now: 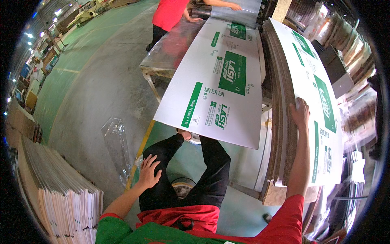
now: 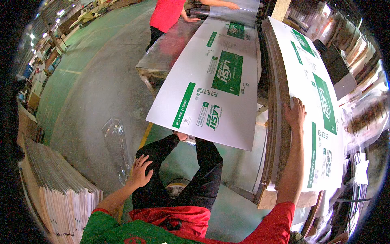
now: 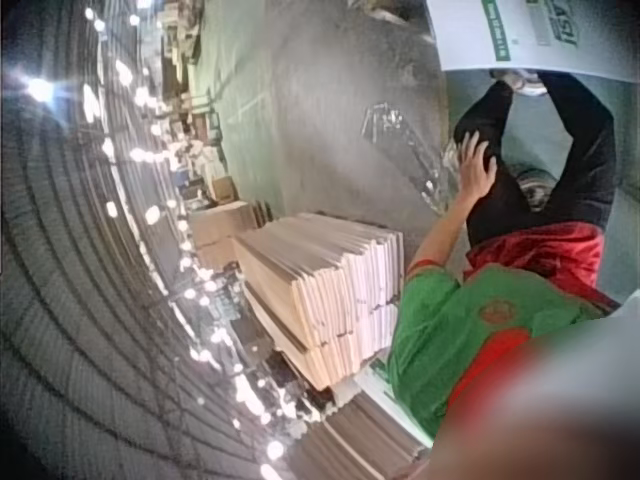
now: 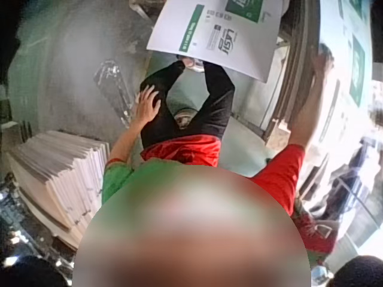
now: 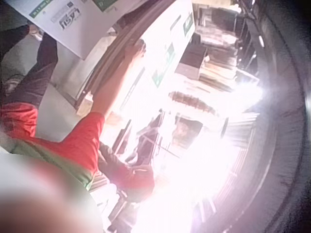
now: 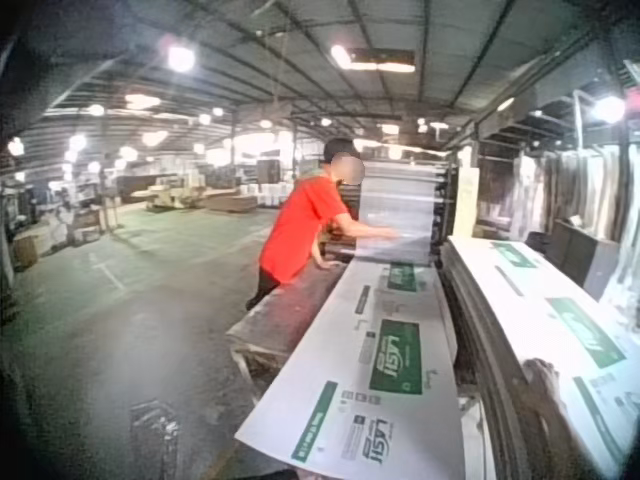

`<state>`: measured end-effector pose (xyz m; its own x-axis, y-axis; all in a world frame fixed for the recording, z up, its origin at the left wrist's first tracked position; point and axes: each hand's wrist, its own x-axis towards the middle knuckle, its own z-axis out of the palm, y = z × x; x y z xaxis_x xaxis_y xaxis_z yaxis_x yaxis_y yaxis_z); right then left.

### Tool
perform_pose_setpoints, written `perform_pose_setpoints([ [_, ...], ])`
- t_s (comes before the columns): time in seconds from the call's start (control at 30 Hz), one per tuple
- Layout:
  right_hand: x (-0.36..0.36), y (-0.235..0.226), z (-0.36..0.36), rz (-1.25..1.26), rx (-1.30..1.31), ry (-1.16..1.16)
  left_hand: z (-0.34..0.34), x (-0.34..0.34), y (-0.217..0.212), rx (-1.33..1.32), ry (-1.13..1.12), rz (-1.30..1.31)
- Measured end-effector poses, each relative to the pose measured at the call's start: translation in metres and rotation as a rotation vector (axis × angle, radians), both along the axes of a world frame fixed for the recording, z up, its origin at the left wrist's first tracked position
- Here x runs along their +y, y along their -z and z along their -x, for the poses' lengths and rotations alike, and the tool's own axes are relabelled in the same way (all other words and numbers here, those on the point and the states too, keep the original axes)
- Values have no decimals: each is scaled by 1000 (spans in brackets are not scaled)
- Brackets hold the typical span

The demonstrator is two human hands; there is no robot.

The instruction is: The person repeatedly picks up flat cardboard sheets from a table and places them onto a growing stack. The action is continuous and repetitive throughout the clip, with both hands used to lift and align each sheet before stacking it.

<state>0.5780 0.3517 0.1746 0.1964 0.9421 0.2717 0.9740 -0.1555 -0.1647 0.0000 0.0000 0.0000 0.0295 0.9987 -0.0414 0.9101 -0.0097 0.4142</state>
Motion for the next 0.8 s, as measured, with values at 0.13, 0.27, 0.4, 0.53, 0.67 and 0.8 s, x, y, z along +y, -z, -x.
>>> perform_pose_setpoints([
  [0.13, -2, 0, 1, -10, -4, 12, 0, -1, 3, 6, 8, -21],
  [0.27, -1, -4, 4, 5, -9, 40, 1, 0, 3, 3, 11, -22],
  [0.4, -3, -5, 6, 19, -20, 58, 0, -1, 4, -4, 13, -65],
  [0.53, -1, -4, 6, 4, -4, 57, -1, -2, 4, -8, 8, -58],
  [0.67, -1, 0, 5, -26, -25, 65, -1, -2, 3, 22, 1, -36],
  [0.8, -2, -4, 8, -17, -6, 53, -2, -1, -1, 11, -2, -40],
])
